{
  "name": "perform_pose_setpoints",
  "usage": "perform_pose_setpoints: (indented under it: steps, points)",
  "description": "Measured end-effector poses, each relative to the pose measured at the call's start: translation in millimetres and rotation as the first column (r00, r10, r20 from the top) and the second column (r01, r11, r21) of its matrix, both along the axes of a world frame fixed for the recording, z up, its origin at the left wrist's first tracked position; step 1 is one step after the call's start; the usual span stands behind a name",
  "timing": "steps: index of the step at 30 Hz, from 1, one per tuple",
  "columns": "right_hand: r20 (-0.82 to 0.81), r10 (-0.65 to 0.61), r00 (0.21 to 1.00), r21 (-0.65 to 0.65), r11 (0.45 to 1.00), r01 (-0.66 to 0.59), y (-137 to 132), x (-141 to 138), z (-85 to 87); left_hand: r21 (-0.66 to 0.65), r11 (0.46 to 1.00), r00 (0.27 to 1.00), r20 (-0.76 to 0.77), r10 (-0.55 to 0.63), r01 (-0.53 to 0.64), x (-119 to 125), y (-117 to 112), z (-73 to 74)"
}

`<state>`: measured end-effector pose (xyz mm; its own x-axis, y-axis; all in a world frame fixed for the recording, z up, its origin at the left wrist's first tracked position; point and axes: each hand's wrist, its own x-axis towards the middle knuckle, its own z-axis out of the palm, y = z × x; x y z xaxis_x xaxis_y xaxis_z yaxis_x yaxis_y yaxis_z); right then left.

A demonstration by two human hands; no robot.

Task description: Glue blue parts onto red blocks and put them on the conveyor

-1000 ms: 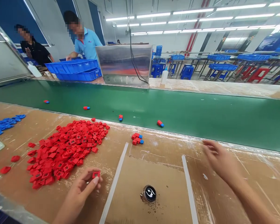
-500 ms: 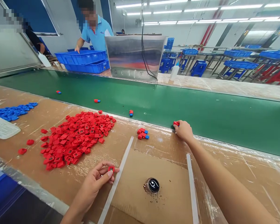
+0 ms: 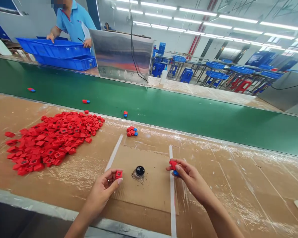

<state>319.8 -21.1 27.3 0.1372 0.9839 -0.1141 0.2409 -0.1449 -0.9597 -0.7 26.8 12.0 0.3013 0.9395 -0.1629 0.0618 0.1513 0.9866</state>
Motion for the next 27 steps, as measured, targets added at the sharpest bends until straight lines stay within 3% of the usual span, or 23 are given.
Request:
perform_pose_setpoints:
  steps: [4, 8, 12, 15, 20, 27]
  points:
    - [-0.038, 0.006, 0.999, 0.005, 1.000, -0.006, -24.7, -19.4, 7.2, 0.007, 1.000, 1.000, -0.016, -0.015, 0.015, 8.2, -9.9, -6.3]
    - [0.167, 0.044, 0.985, 0.139, 0.988, -0.067, -26.3, -43.3, 11.4, 0.078, 0.994, 0.994, -0.080, -0.068, 0.075, 5.9, -16.8, -7.3]
    - [0.498, 0.022, 0.867, 0.252, 0.953, -0.169, -16.3, -66.8, 16.8, 0.115, 0.980, 0.984, -0.099, -0.148, 0.159, 0.8, -21.1, -6.8]
    - [0.643, 0.031, 0.765, 0.290, 0.915, -0.281, -7.7, -77.0, 20.9, 0.102, 0.980, 0.984, -0.071, -0.166, 0.173, -0.6, -23.3, -7.0]
    - [0.721, 0.047, 0.692, 0.308, 0.872, -0.380, 0.3, -84.4, 22.5, 0.085, 0.980, 0.983, -0.045, -0.176, 0.179, 0.2, -24.8, -3.9]
    - [0.782, 0.068, 0.620, 0.278, 0.852, -0.443, 3.9, -92.1, 22.9, 0.135, 0.962, 0.970, -0.092, -0.226, 0.237, -1.8, -23.6, 3.8]
